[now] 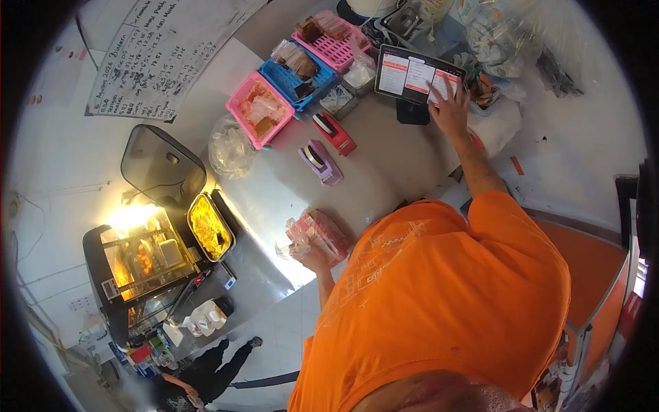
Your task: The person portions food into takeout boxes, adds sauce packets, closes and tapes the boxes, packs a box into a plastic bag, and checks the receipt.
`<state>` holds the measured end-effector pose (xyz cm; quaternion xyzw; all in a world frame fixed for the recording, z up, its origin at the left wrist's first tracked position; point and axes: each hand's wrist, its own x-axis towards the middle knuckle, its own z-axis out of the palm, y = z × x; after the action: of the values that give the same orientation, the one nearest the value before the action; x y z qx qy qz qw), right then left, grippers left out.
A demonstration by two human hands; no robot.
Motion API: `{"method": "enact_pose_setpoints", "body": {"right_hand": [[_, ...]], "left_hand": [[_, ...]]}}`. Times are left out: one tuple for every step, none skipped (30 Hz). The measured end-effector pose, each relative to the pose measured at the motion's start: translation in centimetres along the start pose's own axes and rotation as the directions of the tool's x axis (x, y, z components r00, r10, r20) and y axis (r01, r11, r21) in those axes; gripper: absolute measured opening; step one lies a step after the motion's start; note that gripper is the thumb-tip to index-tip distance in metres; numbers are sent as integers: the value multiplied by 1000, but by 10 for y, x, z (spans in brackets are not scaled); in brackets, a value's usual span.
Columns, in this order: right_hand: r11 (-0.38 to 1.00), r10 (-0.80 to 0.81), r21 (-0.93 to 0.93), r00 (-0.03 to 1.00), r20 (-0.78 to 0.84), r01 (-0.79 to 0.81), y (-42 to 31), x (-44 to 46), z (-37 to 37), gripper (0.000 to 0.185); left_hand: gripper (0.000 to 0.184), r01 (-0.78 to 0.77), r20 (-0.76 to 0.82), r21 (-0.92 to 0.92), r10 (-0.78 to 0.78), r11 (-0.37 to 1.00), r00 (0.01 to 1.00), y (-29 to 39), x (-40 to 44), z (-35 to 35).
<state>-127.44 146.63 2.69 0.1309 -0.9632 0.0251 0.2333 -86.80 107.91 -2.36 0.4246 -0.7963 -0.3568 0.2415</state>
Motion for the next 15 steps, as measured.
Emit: {"method": "enact_pose_setpoints", "body": {"right_hand": [[998,-63,23,998,13,62,-2,-3,-1,57],[997,-67,29,997,34,66,-5,-5,-1,58],[997,-71,35,996,57,69,-8,-7,0,58],[997,-75,41,994,80,72,-10,-8,1,59],[997,-64,41,994,85,60,-10,-9,3,58],[998,-52,41,995,90,49,-11,-9,5,57],[998,-41,42,995,94,37,-11,-8,7,56],[998,-39,49,996,84,35,-11,-8,7,55],[998,-36,57,997,73,32,-12,-7,7,54],[997,-35,65,998,62,31,-13,-6,6,53],[997,-24,73,998,62,19,-15,-4,3,51],[996,-26,88,997,67,20,-23,-3,-2,50],[995,-25,102,997,69,18,-30,1,-4,48],[987,-49,153,998,35,43,-41,9,-1,46],[977,-69,203,998,2,67,-55,16,2,43]], "left_hand": [[43,27,6,-50,-26,998,1000,1,1,1],[42,13,7,-3,-13,1000,1000,1,0,1],[42,-1,10,46,0,999,1000,7,-1,-2],[42,-14,13,95,13,995,1000,13,-3,-3],[41,-16,-18,132,18,991,1000,5,-3,-1],[41,-17,-49,170,25,985,998,-1,-3,1],[40,-17,-80,207,34,978,996,-7,-2,2],[40,29,-51,148,-21,989,998,-13,-3,1],[41,76,-20,89,-75,993,997,3,-2,-7],[41,126,14,32,-126,992,992,16,-1,-12],[42,47,144,-19,-43,999,989,14,3,-20],[42,-15,258,-76,34,997,965,11,3,-40],[43,-75,364,-141,122,987,923,10,3,-50],[28,-73,209,-214,119,974,971,13,-7,-43],[27,-77,168,-303,133,950,977,4,-11,-36]]}}
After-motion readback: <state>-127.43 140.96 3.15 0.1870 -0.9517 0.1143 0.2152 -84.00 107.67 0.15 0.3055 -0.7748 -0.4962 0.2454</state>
